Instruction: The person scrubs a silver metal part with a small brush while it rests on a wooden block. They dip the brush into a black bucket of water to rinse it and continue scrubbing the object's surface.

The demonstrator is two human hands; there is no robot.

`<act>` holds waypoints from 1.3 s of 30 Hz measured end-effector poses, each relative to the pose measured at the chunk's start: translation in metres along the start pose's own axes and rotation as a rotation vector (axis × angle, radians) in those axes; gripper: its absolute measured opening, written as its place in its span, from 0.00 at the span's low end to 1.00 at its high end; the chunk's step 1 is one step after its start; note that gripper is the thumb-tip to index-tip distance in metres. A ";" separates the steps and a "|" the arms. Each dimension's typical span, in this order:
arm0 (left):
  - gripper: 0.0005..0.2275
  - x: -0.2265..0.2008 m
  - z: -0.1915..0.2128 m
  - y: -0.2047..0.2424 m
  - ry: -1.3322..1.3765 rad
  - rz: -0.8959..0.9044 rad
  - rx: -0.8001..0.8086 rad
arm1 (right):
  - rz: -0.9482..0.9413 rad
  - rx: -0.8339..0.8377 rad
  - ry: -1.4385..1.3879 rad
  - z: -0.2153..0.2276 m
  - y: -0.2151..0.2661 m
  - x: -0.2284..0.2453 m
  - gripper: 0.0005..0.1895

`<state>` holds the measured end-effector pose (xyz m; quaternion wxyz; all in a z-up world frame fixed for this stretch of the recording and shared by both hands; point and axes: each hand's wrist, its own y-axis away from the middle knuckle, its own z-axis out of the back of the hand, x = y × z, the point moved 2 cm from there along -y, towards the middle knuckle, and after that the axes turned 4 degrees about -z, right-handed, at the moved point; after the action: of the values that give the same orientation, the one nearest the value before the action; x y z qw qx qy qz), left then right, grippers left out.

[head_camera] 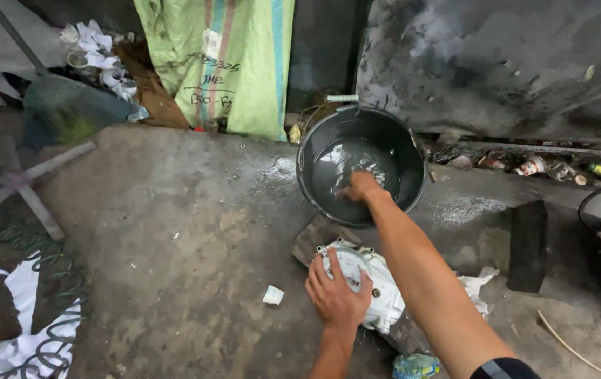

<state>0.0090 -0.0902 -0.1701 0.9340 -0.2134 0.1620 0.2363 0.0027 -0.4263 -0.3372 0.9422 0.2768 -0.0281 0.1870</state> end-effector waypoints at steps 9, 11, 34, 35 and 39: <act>0.34 0.000 -0.001 -0.001 0.002 -0.017 -0.035 | -0.162 0.114 -0.100 0.032 0.046 0.021 0.27; 0.34 0.000 -0.001 0.000 0.003 -0.016 -0.022 | -0.118 -0.022 -0.139 0.011 0.022 0.003 0.26; 0.35 0.003 -0.007 0.004 -0.029 -0.012 -0.010 | -0.123 0.019 -0.017 0.008 0.047 -0.006 0.23; 0.34 0.001 -0.006 0.003 -0.033 -0.024 -0.043 | -0.132 -0.001 -0.032 0.008 0.040 -0.010 0.23; 0.33 -0.003 0.001 -0.002 -0.033 -0.042 -0.087 | -0.050 0.203 -0.074 -0.018 0.020 -0.014 0.24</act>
<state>0.0072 -0.0925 -0.1678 0.9311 -0.2534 0.1316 0.2269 -0.0190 -0.4060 -0.3442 0.9119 0.3782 -0.0370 0.1551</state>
